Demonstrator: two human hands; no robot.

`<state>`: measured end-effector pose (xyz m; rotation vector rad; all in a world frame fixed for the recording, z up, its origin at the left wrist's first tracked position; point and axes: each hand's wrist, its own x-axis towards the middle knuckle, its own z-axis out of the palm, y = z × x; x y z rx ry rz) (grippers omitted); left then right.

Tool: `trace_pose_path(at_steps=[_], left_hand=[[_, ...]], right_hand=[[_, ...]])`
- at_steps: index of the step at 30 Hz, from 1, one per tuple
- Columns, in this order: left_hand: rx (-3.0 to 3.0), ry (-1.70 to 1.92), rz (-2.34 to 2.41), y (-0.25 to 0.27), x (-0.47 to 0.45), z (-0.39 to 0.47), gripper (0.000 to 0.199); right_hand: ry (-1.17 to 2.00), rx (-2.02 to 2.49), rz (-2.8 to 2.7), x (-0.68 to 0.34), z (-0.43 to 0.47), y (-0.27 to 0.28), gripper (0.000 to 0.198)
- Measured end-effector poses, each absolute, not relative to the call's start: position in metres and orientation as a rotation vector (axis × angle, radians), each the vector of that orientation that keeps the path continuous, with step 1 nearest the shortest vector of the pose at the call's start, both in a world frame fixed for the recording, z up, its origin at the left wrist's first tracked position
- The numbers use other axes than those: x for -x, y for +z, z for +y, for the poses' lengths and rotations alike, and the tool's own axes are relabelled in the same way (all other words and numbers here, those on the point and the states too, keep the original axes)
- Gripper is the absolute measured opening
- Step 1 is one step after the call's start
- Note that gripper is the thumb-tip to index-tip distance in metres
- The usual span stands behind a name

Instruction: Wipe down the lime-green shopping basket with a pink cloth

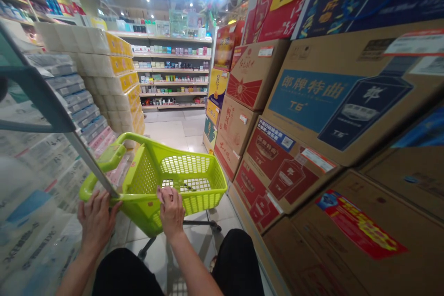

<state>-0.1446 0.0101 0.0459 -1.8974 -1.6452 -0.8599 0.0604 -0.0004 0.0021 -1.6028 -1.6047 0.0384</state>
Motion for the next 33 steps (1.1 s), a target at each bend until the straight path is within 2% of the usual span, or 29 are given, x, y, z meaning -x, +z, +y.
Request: trace_pose_path(at_steps=[3,8,16,21,25,29,33], left_hand=[[1.901,-0.791,-1.654,0.048,0.14,0.008,0.04],[1.891,-0.761,-1.711,0.054,0.119,-0.002,0.04],[1.85,-0.809,-1.798,0.07,0.06,-0.022,0.033],[2.076,-0.829,-1.693,0.085,0.052,-0.038,0.027],[2.191,-0.913,-1.501,0.089,0.075,-0.031,0.032],[2.34,-0.885,-1.335,0.088,0.076,-0.021,0.02],[2.266,-0.878,-1.431,0.088,0.05,-0.029,0.015]], right_hand=[[0.048,1.654,-1.544,-0.066,0.006,0.0,0.048],[0.14,1.747,-1.414,-0.061,0.01,0.01,0.048],[0.41,1.482,-1.482,-0.049,0.002,0.048,0.049],[0.411,1.368,-1.411,-0.087,0.014,0.031,0.042],[0.41,1.377,-1.405,-0.122,0.023,0.025,0.041],[0.418,1.372,-1.324,-0.115,0.007,0.047,0.04],[0.272,1.288,-1.258,-0.095,-0.033,0.088,0.051]])
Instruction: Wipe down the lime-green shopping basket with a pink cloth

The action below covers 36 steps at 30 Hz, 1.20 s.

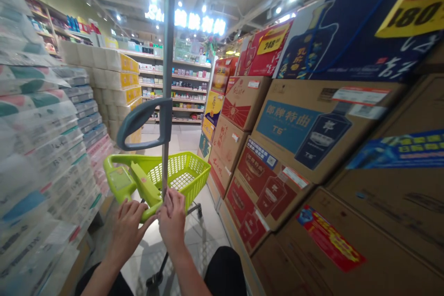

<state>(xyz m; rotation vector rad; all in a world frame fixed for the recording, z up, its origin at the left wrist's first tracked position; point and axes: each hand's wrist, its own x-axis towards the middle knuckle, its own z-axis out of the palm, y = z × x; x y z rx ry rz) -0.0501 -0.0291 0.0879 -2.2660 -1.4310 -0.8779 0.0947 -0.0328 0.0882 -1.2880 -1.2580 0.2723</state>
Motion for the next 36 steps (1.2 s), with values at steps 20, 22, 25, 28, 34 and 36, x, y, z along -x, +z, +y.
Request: trace_pose_path(at_steps=[20,22,25,28,34,36], left_hand=[[2.457,-0.817,-1.155,0.086,-0.002,-0.045,0.022],[2.425,-0.838,-1.198,0.082,-0.02,-0.053,0.019],[2.395,-0.882,-1.224,0.078,-0.039,-0.063,0.02],[2.388,-0.916,-1.22,0.075,-0.051,-0.071,0.023],[2.394,-0.918,-1.21,0.071,-0.063,-0.084,0.027],[2.404,-0.94,-1.21,0.071,-0.066,-0.087,0.026]], right_hand=[[-0.716,1.869,-1.488,-0.146,-0.052,0.13,0.049],[-0.655,1.975,-1.534,-0.149,-0.056,0.129,0.046],[-0.668,2.055,-1.559,-0.164,-0.063,0.139,0.033],[-0.823,1.981,-1.509,-0.184,-0.067,0.164,0.034],[-1.071,1.917,-1.373,-0.196,-0.063,0.166,0.043],[-0.963,1.994,-1.482,-0.191,-0.064,0.147,0.037]])
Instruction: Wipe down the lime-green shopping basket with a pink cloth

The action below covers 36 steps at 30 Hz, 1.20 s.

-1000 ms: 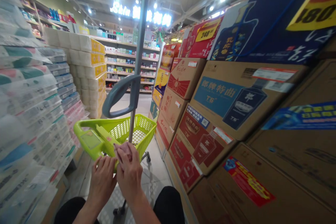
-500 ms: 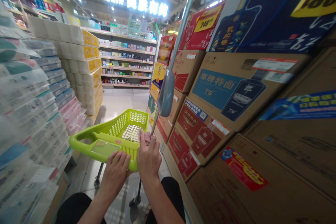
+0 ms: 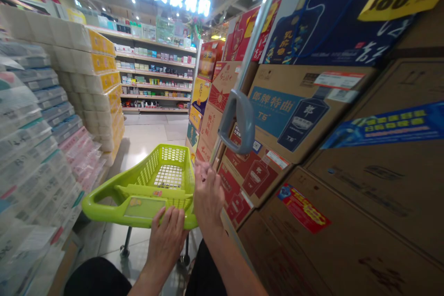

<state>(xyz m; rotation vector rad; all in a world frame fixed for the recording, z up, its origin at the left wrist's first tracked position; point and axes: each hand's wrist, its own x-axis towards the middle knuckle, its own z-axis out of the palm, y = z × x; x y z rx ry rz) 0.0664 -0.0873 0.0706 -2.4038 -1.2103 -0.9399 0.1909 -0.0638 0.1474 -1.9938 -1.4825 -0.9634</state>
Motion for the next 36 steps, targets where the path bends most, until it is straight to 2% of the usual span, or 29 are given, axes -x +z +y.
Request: trace_pose_path(at_steps=[3,5,10,14,18,21,25,31,36], left_hand=[[2.427,-0.972,-1.218,0.072,-0.07,-0.09,0.025],[2.438,-0.972,-1.22,0.073,-0.071,-0.09,0.026],[2.443,-0.933,-1.227,0.078,-0.071,-0.091,0.028],[2.5,-0.991,-1.175,0.086,-0.064,-0.09,0.032],[2.528,-1.105,-1.146,0.098,-0.033,-0.073,0.041],[2.41,-1.05,-1.303,0.101,-0.002,-0.05,0.049],[2.421,-1.002,-1.275,0.092,0.018,-0.028,0.055],[2.366,-1.024,-1.234,0.076,0.013,-0.031,0.071],[2.325,-1.036,-1.241,0.074,0.012,-0.04,0.074]], right_hand=[[-0.787,2.051,-1.644,-0.184,-0.069,0.135,0.02],[-0.783,2.042,-1.622,-0.186,-0.071,0.147,0.017],[-1.1,1.868,-1.23,-0.203,-0.064,0.201,0.029],[-1.154,1.948,-1.412,-0.202,-0.064,0.181,0.029],[-0.885,2.076,-1.697,-0.2,-0.078,0.145,0.019],[-0.789,2.032,-1.64,-0.211,-0.083,0.149,0.016],[-0.726,1.829,-1.461,-0.225,-0.076,0.158,0.018],[-0.114,1.66,-1.413,-0.234,-0.066,0.106,0.015],[0.306,1.265,-1.039,-0.254,-0.055,0.077,0.011]])
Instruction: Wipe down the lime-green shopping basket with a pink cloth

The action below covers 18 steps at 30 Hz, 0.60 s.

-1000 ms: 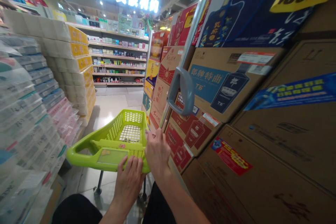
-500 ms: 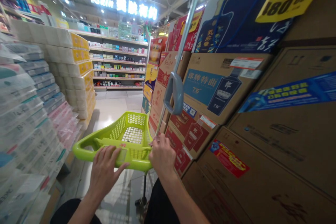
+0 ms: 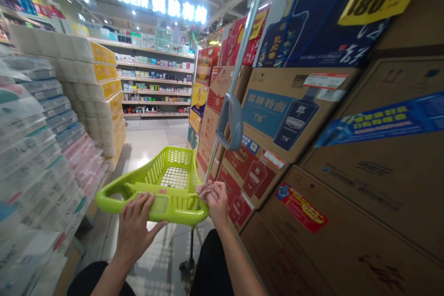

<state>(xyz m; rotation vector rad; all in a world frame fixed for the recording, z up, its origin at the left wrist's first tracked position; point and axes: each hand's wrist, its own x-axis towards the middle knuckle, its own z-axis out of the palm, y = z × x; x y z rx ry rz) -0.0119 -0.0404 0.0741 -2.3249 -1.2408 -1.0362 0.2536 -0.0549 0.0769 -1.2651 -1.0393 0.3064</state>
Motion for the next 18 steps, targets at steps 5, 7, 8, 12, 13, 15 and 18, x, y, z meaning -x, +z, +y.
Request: trace_pose_path(at_steps=[5,7,8,12,13,15,18], left_hand=[[2.288,-1.038,-1.275,0.073,0.006,-0.053,0.074],[2.26,-1.036,-1.282,0.072,0.003,-0.057,0.075],[2.245,-1.029,-1.284,0.072,0.002,-0.059,0.075],[2.208,-0.995,-1.284,0.07,0.002,-0.065,0.071],[2.204,-0.99,-1.285,0.07,0.002,-0.065,0.07],[2.191,-0.988,-1.297,0.068,0.001,-0.067,0.069],[2.177,-0.984,-1.329,0.067,-0.002,-0.067,0.069]], right_hand=[[0.69,1.154,-0.689,-0.262,-0.025,0.068,0.016],[0.745,1.178,-0.673,-0.261,-0.018,0.067,0.021],[0.755,1.179,-0.677,-0.26,-0.017,0.066,0.022],[0.729,1.238,-0.63,-0.259,-0.039,0.067,0.023],[0.717,1.273,-0.61,-0.259,-0.049,0.068,0.024],[0.682,1.343,-0.591,-0.256,-0.07,0.072,0.025],[0.469,1.439,-0.72,-0.242,-0.098,0.084,0.02]])
